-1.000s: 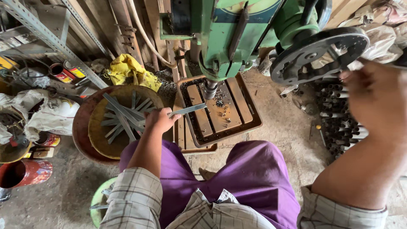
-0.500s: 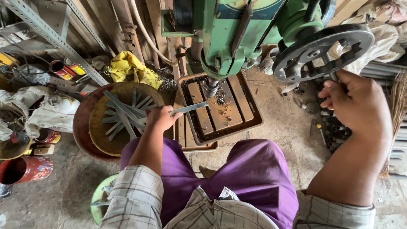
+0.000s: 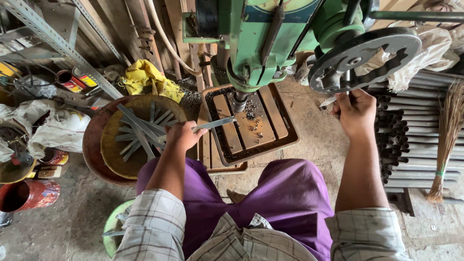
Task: The person operates a drill press to drill holes into small metal bars. They pick up a bar, position it under the drill bit, lower the spindle to drill, and then place the finished bar into a nearby container. This process is repeated for multiple bars.
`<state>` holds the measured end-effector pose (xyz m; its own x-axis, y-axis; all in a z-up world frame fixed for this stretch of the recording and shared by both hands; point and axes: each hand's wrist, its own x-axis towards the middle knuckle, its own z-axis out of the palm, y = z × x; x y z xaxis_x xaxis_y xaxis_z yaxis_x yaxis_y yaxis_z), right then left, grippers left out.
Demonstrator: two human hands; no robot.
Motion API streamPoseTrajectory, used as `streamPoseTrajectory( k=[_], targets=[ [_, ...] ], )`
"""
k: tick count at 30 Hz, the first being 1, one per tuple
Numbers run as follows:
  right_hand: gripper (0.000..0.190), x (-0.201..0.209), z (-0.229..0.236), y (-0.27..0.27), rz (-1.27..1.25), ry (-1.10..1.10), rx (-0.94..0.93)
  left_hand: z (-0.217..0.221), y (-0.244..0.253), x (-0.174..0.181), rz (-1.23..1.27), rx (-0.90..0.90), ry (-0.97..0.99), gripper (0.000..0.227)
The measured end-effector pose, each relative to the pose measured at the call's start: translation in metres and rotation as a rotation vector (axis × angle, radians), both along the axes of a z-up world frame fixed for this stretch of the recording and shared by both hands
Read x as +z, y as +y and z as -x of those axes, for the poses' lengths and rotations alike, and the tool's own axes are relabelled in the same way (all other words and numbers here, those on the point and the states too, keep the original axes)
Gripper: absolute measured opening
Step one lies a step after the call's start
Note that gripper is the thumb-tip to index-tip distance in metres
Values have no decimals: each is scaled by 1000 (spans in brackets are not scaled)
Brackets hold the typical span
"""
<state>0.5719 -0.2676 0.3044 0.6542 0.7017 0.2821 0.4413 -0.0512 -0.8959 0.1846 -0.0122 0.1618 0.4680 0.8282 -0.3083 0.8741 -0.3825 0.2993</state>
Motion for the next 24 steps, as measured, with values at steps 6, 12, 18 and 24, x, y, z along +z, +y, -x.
streamPoseTrajectory(
  k=[6, 12, 18, 24],
  targets=[
    [26, -3, 4, 4, 40, -192, -72, 3, 0, -7, -72, -35, -42, 49],
    [39, -16, 5, 10, -1, -391, -227, 0, -6, -10, -101, -66, -251, 29],
    [46, -21, 4, 13, 14, -483, -302, -3, -11, -1, -18, -41, -257, 26],
    [47, -22, 8, 16, -25, -490, -308, -4, -13, 5, -34, -44, -274, 26]
  ],
)
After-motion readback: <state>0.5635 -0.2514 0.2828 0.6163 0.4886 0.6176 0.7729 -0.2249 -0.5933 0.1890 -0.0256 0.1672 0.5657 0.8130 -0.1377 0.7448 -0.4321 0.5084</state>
